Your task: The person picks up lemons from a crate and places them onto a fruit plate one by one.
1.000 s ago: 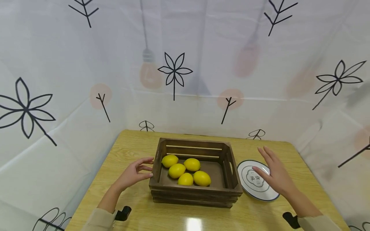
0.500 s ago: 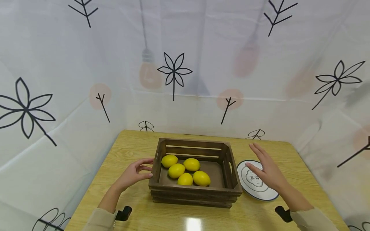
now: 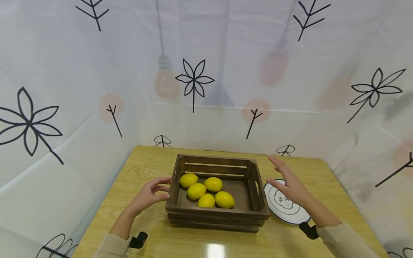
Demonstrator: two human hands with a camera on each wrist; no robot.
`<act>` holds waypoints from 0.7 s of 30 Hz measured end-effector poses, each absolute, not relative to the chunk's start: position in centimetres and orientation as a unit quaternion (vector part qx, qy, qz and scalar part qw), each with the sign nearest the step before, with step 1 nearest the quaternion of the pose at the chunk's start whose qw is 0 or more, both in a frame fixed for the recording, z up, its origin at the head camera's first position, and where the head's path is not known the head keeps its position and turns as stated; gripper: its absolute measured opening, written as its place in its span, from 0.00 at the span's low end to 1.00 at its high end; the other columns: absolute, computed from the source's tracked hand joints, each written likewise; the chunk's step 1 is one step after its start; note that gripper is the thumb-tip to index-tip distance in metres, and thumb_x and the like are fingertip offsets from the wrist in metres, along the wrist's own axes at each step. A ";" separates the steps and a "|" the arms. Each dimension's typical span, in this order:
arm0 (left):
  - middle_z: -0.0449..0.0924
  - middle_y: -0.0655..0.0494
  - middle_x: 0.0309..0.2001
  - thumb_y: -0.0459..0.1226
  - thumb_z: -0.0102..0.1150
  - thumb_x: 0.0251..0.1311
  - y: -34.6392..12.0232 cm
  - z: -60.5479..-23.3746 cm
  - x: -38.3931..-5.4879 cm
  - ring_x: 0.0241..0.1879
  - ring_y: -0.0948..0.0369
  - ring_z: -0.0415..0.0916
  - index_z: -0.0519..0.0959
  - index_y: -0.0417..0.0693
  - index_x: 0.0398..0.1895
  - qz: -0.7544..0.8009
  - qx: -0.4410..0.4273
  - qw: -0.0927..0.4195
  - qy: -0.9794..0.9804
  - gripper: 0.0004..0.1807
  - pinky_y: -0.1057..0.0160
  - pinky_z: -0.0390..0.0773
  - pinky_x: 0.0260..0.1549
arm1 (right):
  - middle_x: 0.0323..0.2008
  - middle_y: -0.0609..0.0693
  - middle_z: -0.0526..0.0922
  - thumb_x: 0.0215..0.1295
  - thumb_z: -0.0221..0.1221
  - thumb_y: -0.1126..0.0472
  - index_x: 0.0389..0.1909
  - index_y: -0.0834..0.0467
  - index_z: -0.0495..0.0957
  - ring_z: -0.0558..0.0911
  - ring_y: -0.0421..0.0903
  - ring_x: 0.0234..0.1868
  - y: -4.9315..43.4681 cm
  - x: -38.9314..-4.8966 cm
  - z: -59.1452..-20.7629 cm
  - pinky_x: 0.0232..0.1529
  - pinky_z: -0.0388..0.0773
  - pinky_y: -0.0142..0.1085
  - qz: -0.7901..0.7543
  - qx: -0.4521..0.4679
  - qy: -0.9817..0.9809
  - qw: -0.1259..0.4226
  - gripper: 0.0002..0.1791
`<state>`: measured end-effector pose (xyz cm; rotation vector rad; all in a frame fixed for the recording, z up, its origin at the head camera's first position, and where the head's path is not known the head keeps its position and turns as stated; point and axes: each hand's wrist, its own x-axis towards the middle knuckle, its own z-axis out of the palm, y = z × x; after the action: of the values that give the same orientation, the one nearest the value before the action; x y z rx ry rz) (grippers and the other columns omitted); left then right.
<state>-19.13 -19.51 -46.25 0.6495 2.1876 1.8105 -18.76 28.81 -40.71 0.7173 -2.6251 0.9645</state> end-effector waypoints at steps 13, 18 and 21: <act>0.63 0.36 0.60 0.32 0.61 0.58 -19.5 -46.5 -19.1 0.50 0.56 0.72 0.64 0.38 0.65 0.624 0.234 0.109 0.738 0.31 0.59 0.77 0.42 | 0.68 0.60 0.54 0.63 0.59 0.63 0.72 0.55 0.51 0.66 0.66 0.59 27.4 -19.8 -39.6 0.47 0.71 0.58 0.368 0.270 -0.884 0.099 0.39; 0.63 0.36 0.60 0.32 0.61 0.58 -19.5 -46.5 -19.1 0.50 0.58 0.72 0.63 0.38 0.65 0.623 0.233 0.109 0.738 0.31 0.59 0.77 0.42 | 0.69 0.58 0.54 0.64 0.58 0.63 0.72 0.52 0.50 0.66 0.65 0.59 26.9 -20.1 -39.3 0.52 0.66 0.59 0.375 0.274 -0.881 0.089 0.39; 0.63 0.36 0.60 0.32 0.61 0.58 -19.5 -46.7 -19.1 0.50 0.57 0.72 0.63 0.38 0.65 0.621 0.234 0.109 0.740 0.31 0.60 0.77 0.43 | 0.69 0.58 0.54 0.64 0.58 0.63 0.72 0.51 0.51 0.67 0.64 0.59 26.6 -20.3 -39.0 0.54 0.65 0.59 0.376 0.281 -0.879 0.088 0.39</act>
<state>-19.12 -19.50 -46.66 0.6872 2.1763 1.8266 -20.28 26.61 -39.03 0.8360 -2.6158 1.1184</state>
